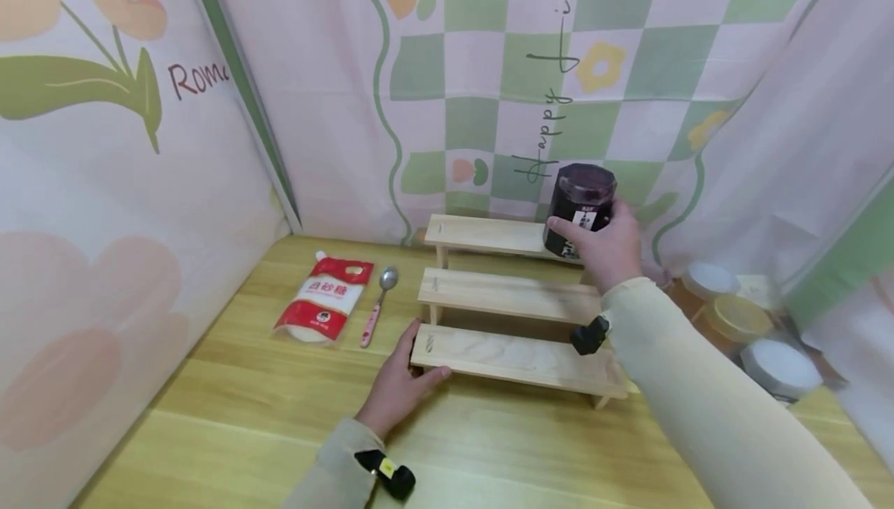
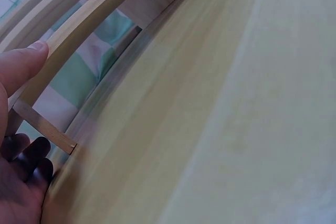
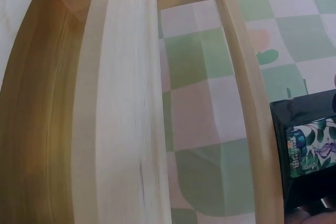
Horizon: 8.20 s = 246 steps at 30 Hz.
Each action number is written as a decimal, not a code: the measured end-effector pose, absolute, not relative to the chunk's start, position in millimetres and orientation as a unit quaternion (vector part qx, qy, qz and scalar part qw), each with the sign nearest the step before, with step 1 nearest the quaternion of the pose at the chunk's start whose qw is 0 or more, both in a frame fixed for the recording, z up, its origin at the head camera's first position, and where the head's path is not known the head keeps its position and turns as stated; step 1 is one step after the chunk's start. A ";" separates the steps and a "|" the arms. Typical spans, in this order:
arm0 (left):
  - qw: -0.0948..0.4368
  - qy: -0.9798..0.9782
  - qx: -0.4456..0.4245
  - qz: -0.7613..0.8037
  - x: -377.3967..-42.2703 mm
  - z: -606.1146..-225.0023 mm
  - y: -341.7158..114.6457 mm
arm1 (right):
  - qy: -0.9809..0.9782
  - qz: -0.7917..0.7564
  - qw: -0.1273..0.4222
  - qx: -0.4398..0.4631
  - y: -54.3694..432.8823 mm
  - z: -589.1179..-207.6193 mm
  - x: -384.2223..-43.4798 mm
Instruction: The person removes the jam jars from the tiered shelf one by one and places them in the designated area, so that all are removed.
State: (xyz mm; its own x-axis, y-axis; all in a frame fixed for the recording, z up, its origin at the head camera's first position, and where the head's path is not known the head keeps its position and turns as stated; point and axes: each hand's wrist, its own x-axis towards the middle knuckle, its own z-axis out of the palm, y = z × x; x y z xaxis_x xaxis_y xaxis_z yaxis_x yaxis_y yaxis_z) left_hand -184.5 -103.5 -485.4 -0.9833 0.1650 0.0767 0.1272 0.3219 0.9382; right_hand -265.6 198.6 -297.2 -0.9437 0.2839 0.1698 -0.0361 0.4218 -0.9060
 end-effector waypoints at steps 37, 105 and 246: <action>0.022 0.814 0.083 0.574 -182.4 -480.7 -102.4 | -0.826 0.532 0.172 -0.078 174.6 -300.1 -277.1; 0.023 0.809 0.087 0.581 -182.4 -484.0 -102.3 | -0.844 0.505 0.172 -0.051 246.4 -329.1 -168.1; 0.025 0.805 0.090 0.586 -179.5 -481.3 -101.5 | -0.821 0.484 0.209 -0.219 403.5 -422.6 -102.4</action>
State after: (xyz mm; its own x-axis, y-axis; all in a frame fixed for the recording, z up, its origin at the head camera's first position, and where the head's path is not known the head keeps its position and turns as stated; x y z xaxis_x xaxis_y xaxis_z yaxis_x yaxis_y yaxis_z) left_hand -179.5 -101.5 -481.3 -0.9826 0.1742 0.0651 0.1155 0.2977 0.9476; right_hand -102.4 403.5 -422.6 -0.8167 0.5619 0.1317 0.1570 0.4358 -0.8862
